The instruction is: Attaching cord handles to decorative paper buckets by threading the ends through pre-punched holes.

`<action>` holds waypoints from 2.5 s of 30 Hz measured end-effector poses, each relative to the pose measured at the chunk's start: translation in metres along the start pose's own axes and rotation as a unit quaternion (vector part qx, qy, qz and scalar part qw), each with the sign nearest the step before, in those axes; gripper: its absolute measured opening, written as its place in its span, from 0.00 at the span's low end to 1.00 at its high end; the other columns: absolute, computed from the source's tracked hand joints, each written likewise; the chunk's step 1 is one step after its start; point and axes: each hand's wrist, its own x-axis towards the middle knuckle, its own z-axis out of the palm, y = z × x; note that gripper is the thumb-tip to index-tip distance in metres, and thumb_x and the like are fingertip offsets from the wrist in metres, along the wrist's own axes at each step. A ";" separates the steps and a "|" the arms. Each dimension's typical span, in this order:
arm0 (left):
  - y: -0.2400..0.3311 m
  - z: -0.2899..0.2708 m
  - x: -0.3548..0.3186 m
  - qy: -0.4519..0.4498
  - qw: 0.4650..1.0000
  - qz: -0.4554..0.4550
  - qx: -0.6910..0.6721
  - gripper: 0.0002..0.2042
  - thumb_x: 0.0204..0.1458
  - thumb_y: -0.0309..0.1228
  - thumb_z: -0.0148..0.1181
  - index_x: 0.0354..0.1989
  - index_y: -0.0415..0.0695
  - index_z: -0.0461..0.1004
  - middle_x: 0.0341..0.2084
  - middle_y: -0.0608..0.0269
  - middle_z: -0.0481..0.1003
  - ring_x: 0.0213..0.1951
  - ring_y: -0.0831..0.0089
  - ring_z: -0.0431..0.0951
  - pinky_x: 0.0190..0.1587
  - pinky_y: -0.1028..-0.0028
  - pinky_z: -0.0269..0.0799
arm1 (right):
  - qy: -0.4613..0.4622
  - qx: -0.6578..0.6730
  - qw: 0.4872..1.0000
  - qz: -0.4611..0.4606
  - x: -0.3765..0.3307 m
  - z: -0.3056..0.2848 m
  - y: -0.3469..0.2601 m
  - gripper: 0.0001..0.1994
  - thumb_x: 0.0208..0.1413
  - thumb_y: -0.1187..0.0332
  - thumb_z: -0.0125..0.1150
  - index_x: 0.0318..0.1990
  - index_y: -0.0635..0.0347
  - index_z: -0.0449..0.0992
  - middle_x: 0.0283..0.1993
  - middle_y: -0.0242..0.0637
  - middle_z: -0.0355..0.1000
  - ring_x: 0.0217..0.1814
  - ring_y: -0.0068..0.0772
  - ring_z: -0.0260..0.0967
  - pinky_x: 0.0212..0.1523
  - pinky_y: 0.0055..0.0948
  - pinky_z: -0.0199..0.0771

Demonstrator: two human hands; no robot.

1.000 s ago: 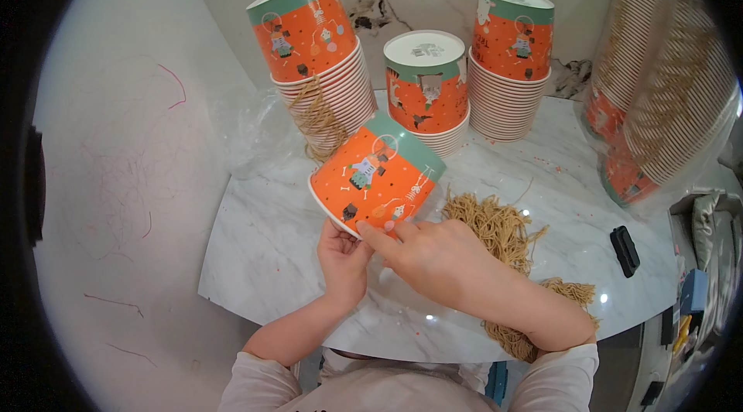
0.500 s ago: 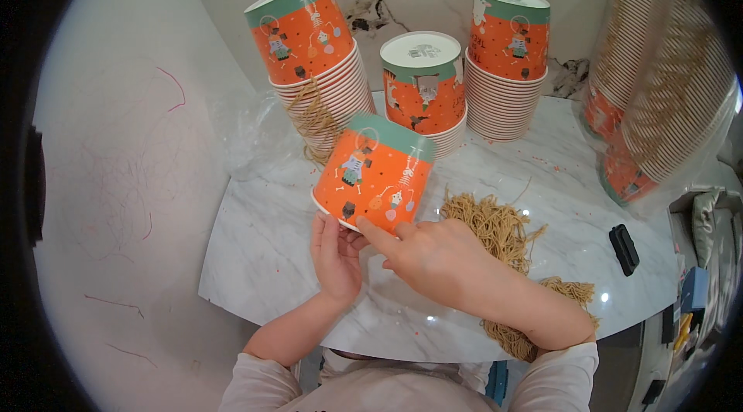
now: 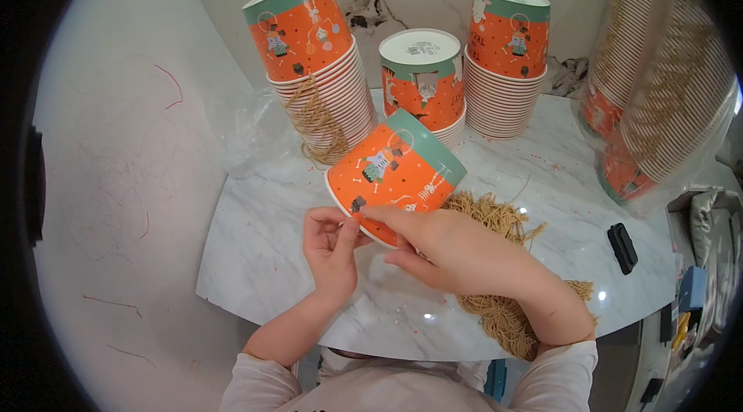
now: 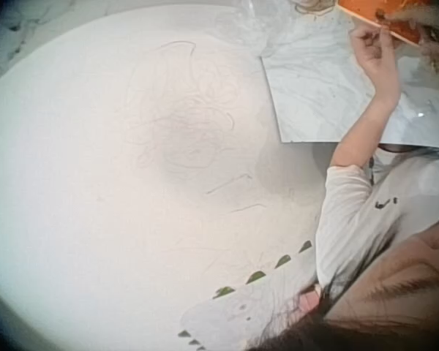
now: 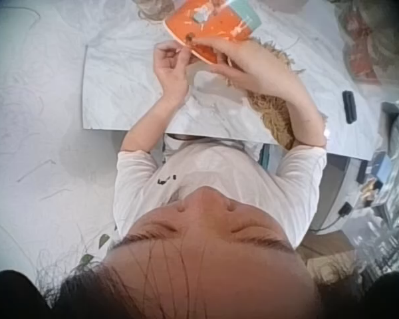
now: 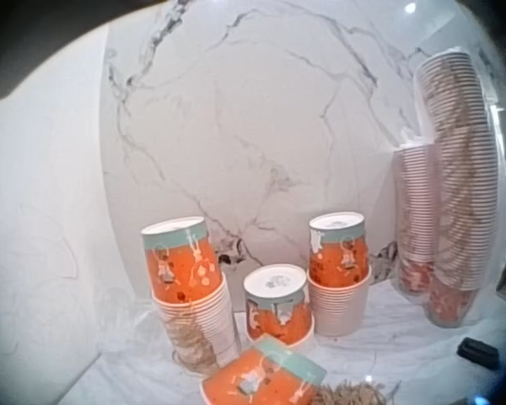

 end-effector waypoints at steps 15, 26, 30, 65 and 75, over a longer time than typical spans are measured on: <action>0.000 0.000 -0.009 -0.146 0.987 0.025 0.059 0.14 0.57 0.12 0.56 0.52 0.34 0.74 0.54 0.58 0.64 0.53 0.68 0.76 0.53 0.71 0.80 | 0.114 0.402 0.908 -0.008 0.012 0.015 0.007 0.20 0.67 0.75 0.53 0.65 0.64 0.63 0.36 0.25 0.65 0.36 0.12 0.62 0.36 0.16 0.64; -0.004 -0.002 -0.008 -0.124 0.988 0.052 0.080 0.09 0.57 0.14 0.61 0.46 0.33 0.76 0.53 0.58 0.65 0.51 0.70 0.77 0.52 0.72 0.81 | 0.195 0.016 0.978 -0.068 0.010 0.008 -0.003 0.14 0.58 0.76 0.64 0.52 0.63 0.75 0.38 0.36 0.69 0.39 0.31 0.72 0.37 0.29 0.73; -0.002 -0.001 -0.007 -0.126 0.988 0.059 0.071 0.07 0.60 0.16 0.58 0.45 0.34 0.74 0.53 0.58 0.64 0.51 0.71 0.76 0.52 0.73 0.80 | 0.196 0.014 0.978 -0.069 0.008 0.013 -0.003 0.12 0.53 0.76 0.66 0.46 0.64 0.77 0.39 0.40 0.70 0.41 0.43 0.72 0.40 0.36 0.75; -0.001 0.001 -0.007 -0.088 0.995 0.038 -0.016 0.31 0.58 0.11 0.54 0.66 0.42 0.46 0.62 0.48 0.61 0.52 0.65 0.77 0.52 0.67 0.81 | 0.287 -0.131 0.944 -0.101 0.015 0.022 0.004 0.08 0.54 0.75 0.64 0.40 0.60 0.72 0.38 0.39 0.69 0.29 0.43 0.74 0.25 0.35 0.74; 0.004 0.008 -0.005 -0.073 0.997 -0.032 0.009 0.38 0.51 0.12 0.64 0.65 0.42 0.47 0.62 0.50 0.61 0.60 0.63 0.72 0.54 0.68 0.80 | 0.274 -0.027 0.958 -0.075 0.019 0.030 0.010 0.08 0.56 0.75 0.64 0.42 0.61 0.72 0.39 0.40 0.70 0.32 0.42 0.76 0.29 0.35 0.77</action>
